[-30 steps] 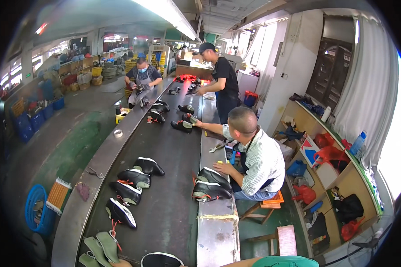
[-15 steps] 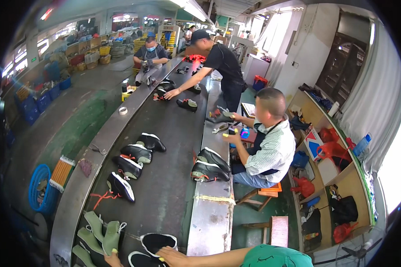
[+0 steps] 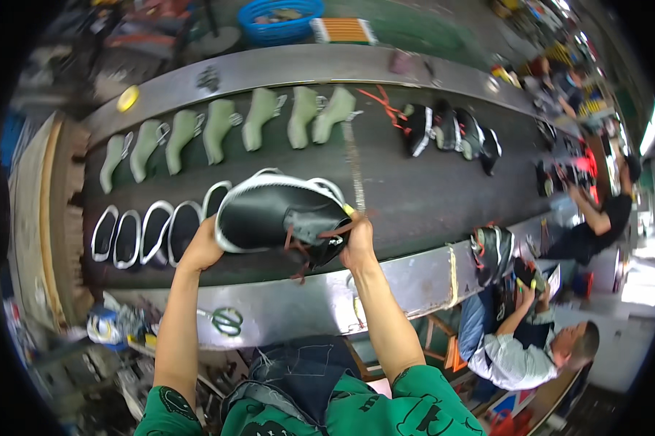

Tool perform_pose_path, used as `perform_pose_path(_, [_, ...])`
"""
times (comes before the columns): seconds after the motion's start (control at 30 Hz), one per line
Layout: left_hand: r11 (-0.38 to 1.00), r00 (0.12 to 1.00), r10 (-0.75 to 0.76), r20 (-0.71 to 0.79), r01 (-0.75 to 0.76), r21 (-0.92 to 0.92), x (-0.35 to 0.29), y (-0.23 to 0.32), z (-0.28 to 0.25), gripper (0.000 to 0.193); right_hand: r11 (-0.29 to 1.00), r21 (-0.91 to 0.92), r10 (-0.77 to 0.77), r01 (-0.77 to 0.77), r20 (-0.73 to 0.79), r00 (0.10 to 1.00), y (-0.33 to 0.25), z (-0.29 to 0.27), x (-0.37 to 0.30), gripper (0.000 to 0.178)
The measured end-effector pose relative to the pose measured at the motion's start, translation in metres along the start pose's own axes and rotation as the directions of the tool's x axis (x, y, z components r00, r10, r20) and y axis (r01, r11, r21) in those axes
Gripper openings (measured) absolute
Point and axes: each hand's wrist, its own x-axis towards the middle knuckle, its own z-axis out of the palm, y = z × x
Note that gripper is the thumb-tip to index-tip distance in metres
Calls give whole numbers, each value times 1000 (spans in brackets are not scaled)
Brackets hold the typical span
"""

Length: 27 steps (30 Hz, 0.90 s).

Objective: The person lasts shoes by picking up shoe uppers and lasts from a conveyor belt, fitting each upper onto a last, and pressing them in a lasting machine.

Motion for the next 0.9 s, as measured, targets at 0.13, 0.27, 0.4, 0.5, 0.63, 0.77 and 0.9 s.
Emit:
perform_pose_path(0.13, [555,972,-236,10,144,-819,-100,-3,-38,45,994,-89,57,-61,-49,997,70,44,-50,45])
perform_pose_path(0.27, [839,868,-333,-369,94,-536,-198,-53,-56,27,980,-114,170,-166,28,985,142,72,-88,36])
perform_pose_path(0.4, [553,707,-331,-626,-392,-735,-272,-79,-63,19,936,-347,102,-58,110,989,230,61,-97,32])
perform_pose_path(0.5, [672,475,-312,-823,-502,-545,-342,-100,-78,20,850,-505,228,-148,99,969,286,96,-158,25])
perform_pose_path(0.63, [791,201,-384,-901,-431,-433,-440,-88,-97,20,697,-689,508,-198,281,814,346,123,-227,27])
perform_pose_path(0.77, [908,-159,-407,-899,-176,-380,-557,-47,-89,26,694,-698,640,-180,482,598,401,193,-308,22])
perform_pose_path(0.9, [925,-367,-350,-862,-282,-255,-689,-54,-58,30,624,-712,578,323,698,423,487,209,-404,14])
